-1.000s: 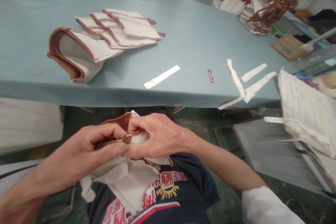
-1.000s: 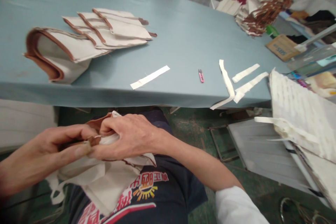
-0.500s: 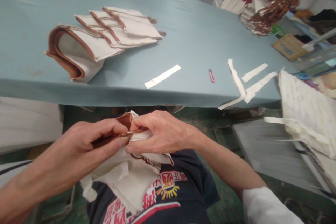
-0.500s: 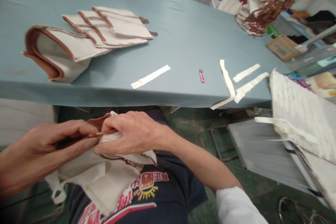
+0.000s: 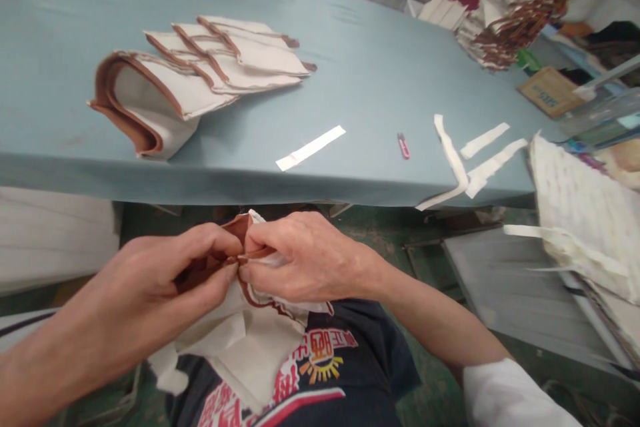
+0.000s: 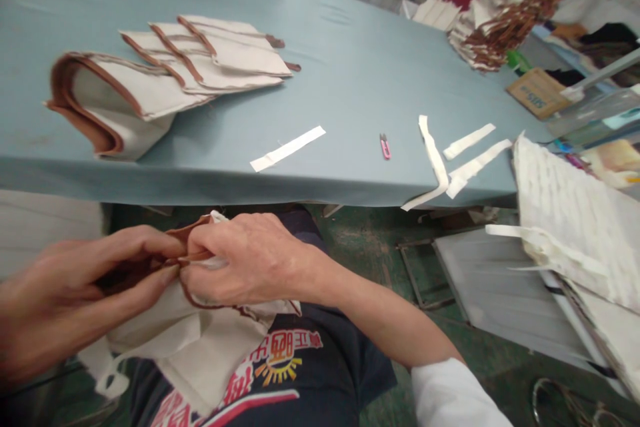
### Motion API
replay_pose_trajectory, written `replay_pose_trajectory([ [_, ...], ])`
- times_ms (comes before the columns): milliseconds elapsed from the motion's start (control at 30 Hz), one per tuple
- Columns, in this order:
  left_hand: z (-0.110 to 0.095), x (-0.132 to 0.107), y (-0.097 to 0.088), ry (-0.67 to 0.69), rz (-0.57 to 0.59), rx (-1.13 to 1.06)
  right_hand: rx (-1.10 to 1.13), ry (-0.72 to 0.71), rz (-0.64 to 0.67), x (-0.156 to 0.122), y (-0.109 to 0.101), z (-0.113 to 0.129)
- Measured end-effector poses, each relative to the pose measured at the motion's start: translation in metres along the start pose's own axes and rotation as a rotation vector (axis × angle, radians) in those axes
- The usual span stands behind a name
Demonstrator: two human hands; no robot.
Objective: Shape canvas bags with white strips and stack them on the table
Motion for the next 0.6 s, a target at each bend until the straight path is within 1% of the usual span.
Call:
replay_pose_trajectory([
  [100, -0.021, 0.006, -0.008, 0.218, -0.099, 0.04, -0.046, 0.014, -0.026, 0.0, -0.003, 0.002],
  [200, -0.026, 0.003, -0.007, 0.324, -0.136, 0.093, 0.014, 0.02, -0.031, -0.001, -0.005, 0.002],
  [300, -0.021, -0.006, 0.0, 0.397, -0.147, 0.191, 0.134, 0.002, -0.033, -0.002, -0.007, -0.001],
  [400, -0.012, -0.019, 0.006, 0.471, -0.208, 0.275, 0.338, 0.002, 0.004, -0.002, -0.004, -0.008],
  [500, 0.0, -0.027, 0.013, 0.505, -0.267, 0.336, 0.616, 0.082, 0.086, 0.0, 0.005, -0.015],
  [533, 0.003, -0.028, 0.016, 0.516, -0.279, 0.355, 0.692, 0.124, 0.091, 0.001, 0.008, -0.018],
  [600, 0.007, -0.029, 0.022, 0.532, -0.302, 0.391, 0.802, 0.203, 0.057, 0.004, 0.013, -0.023],
])
Point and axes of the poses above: each hand's wrist, its own x-axis towards the middle knuckle, its own y-axis out of the palm, z = x × y, the point moved 6 cm from there along x, towards the middle knuckle, and after that the axes turned 6 degrees about x, right-handed, at the moved point
